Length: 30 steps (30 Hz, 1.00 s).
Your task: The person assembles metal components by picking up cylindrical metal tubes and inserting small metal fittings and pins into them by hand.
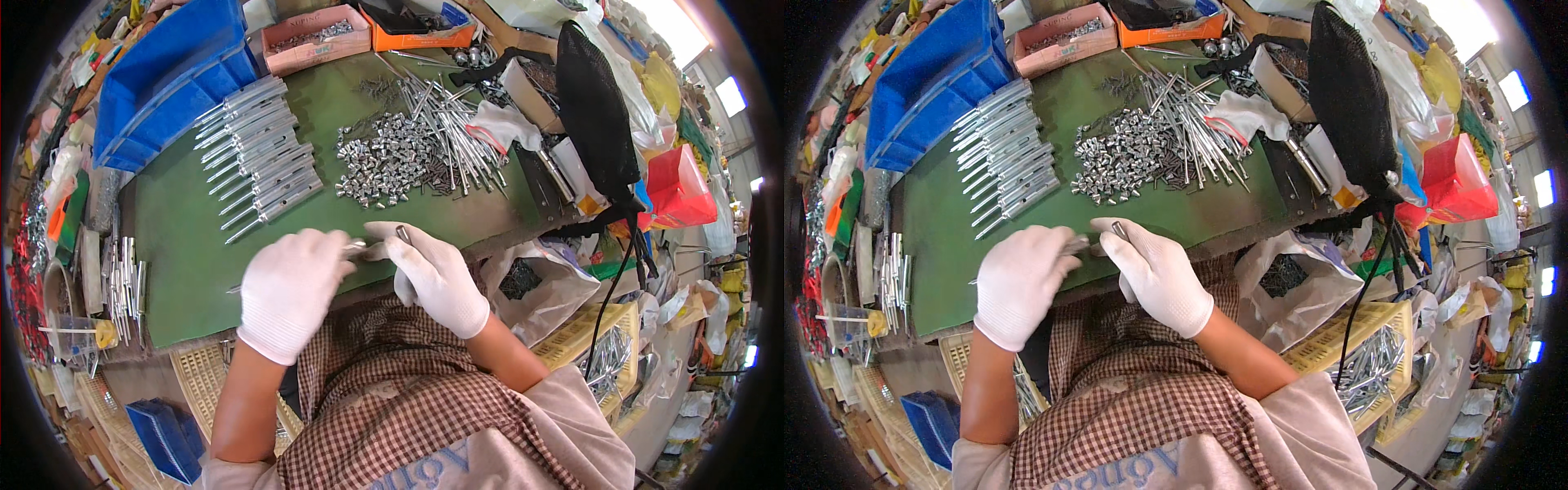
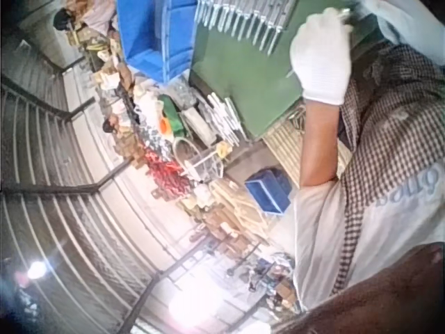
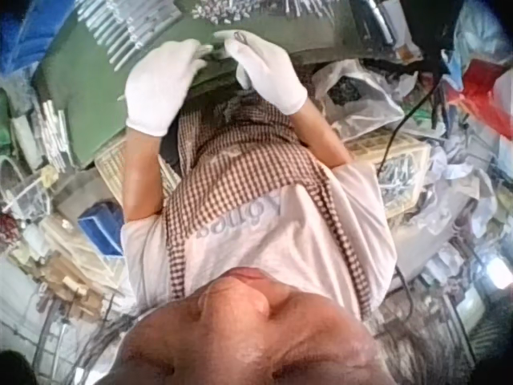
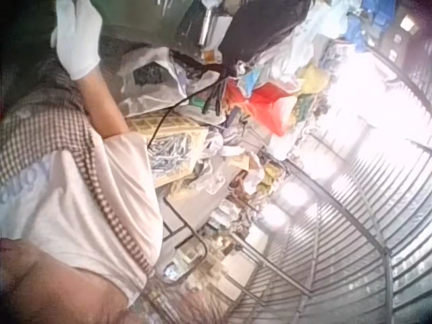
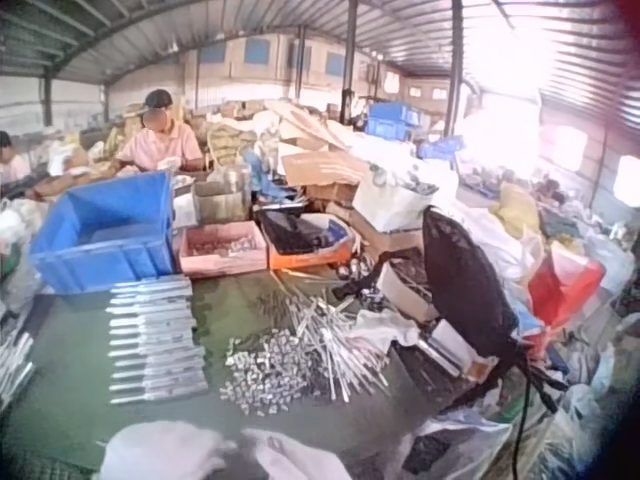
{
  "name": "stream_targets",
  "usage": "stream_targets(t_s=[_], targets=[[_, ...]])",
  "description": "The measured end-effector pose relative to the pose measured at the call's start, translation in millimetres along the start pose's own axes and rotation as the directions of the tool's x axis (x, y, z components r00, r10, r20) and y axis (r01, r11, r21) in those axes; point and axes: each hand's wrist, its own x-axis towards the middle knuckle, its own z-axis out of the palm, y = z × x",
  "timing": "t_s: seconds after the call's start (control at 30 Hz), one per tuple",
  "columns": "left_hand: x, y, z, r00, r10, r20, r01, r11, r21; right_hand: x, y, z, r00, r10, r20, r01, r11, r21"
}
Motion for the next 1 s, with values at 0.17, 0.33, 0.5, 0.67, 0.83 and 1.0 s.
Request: stream_targets(t_s=[0.17,0.33,0.5,0.67,0.83,1.0], targets=[[-5,5,-3,0.997,0.047,-0.060,-0.057,0.985,-0.164,3,4,-10,0.999,-0.011,0.041,0.012,1.000,-0.023],[-12,4,0,0.995,0.008,-0.103,-0.032,0.972,-0.234,3,3,-14,0.996,-0.086,0.013,0.087,0.975,-0.206],[-14,3,9,0.997,-0.010,-0.076,-0.013,0.955,-0.298,4,8,-16,0.987,-0.160,0.007,0.152,0.926,-0.347],[-11,5,13,0.994,-0.030,-0.102,0.000,0.960,-0.280,6,14,-17,0.978,-0.208,0.003,0.197,0.924,-0.328],[-10,12,15,0.992,-0.088,-0.093,0.057,0.955,-0.290,10,5,-21,0.981,-0.191,0.016,0.183,0.907,-0.379],[-12,27,17,0.992,-0.123,-0.015,0.121,0.989,-0.086,54,0,-43,0.822,-0.566,-0.051,0.301,0.510,-0.806]])
